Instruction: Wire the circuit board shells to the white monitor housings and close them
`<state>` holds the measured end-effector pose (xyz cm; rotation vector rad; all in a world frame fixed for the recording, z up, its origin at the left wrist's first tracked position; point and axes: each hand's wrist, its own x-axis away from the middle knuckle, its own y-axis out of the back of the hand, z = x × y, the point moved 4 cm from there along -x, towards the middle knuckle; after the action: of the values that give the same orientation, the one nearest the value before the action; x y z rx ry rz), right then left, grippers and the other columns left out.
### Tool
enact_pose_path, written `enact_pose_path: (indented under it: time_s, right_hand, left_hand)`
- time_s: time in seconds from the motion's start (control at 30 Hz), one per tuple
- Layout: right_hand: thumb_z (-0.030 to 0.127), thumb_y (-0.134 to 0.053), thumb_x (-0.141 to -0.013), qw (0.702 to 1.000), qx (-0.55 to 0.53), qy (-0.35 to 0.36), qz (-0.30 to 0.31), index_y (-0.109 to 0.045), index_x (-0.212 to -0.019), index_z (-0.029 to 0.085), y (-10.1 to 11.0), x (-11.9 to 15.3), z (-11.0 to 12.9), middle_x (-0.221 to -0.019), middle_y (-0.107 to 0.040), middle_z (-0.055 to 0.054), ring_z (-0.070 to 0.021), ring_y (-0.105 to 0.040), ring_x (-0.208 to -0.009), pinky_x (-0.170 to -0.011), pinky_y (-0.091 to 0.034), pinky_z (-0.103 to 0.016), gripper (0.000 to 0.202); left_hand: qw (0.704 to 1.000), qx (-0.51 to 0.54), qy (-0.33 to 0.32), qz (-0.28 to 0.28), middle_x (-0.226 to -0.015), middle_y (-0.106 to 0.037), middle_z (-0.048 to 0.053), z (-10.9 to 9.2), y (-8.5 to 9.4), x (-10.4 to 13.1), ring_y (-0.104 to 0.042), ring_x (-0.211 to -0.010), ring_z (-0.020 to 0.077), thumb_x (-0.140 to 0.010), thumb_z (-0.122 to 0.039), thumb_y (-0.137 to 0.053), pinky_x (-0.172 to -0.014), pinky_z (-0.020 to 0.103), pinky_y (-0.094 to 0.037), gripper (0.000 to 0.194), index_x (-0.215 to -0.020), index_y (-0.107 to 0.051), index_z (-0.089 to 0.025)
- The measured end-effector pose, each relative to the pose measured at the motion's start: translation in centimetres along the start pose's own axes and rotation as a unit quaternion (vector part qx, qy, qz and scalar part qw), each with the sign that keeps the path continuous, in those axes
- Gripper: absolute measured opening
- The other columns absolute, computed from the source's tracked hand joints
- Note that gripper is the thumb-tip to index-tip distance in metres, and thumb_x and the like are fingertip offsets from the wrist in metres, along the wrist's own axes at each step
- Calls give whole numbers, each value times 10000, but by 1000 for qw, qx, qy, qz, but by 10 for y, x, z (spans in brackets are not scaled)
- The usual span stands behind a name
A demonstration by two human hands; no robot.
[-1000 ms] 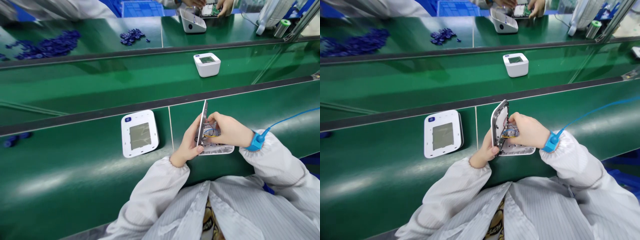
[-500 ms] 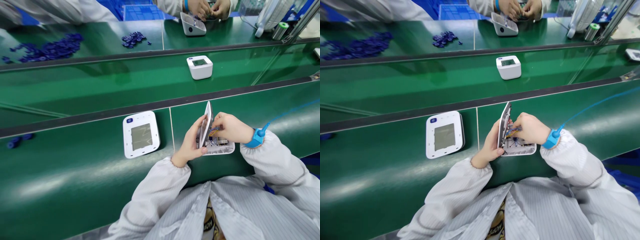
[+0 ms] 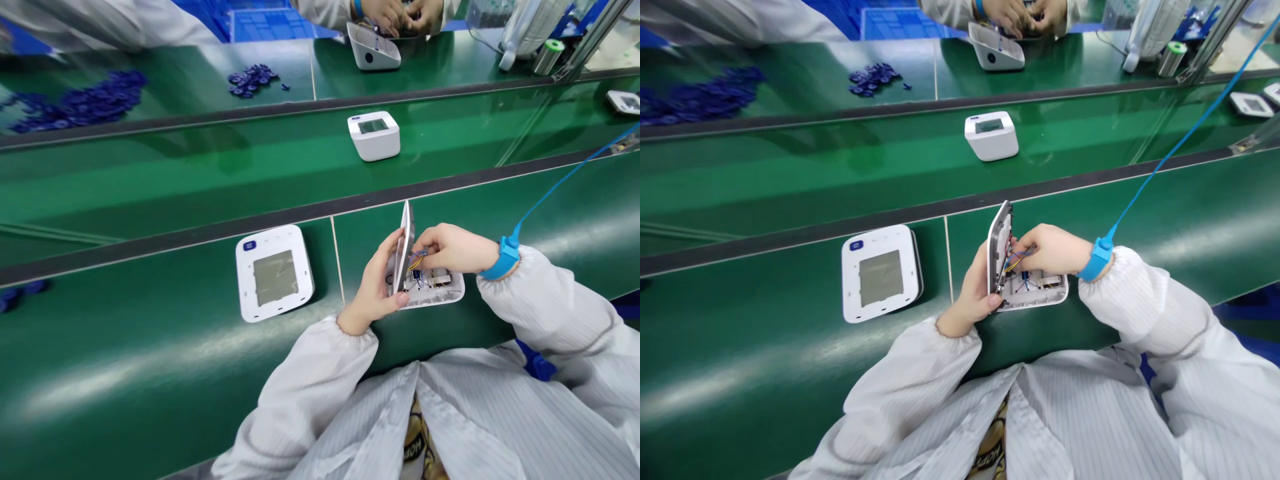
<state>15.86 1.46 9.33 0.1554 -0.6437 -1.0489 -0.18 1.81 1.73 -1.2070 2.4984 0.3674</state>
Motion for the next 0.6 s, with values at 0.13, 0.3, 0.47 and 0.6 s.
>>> enact_pose_path:
  time_s: [0.13, 0.3, 0.47, 0.6]
  right_hand:
    - [209, -674, -804, 997, -60, -24, 31, -765, -898, 146, 1, 1, -6, -682, -708, -2, -108, -600, -583, -574, -452, -235, 145]
    - [164, -698, -797, 999, 49, 20, 5, -784, -875, 175, 0, 2, -4, -702, -720, 6, -121, -621, -648, -623, -435, -241, 116]
    - [172, -663, -861, 955, 270, 119, -11, -770, -850, 175, -10, 2, -1, -715, -698, -18, -136, -561, -648, -635, -368, -275, 107]
    - [222, -629, -911, 902, 377, 197, -78, -767, -903, 187, -14, 5, -4, -1000, -704, -105, -244, -561, -1021, -801, -388, -353, 142]
  left_hand:
    - [1000, 1, -7, 5, -1519, -429, 179, 0, 0, 0, -463, -1363, 368, -761, -729, -630, -1157, 557, -349, 972, -1525, -312, -219]
    - [1000, -4, -4, 8, -1520, -425, 187, 0, 0, 0, -451, -1376, 377, -755, -742, -627, -1161, 565, -345, 980, -1521, -315, -217]
    - [1000, -2, -1, 14, -1517, -420, 184, -2, 1, 1, -448, -1375, 386, -748, -735, -642, -1168, 574, -333, 980, -1518, -322, -220]
    - [1000, 5, 8, 14, -1509, -420, 173, -2, 2, 2, -436, -1383, 383, -753, -716, -651, -1174, 571, -325, 961, -1513, -321, -229]
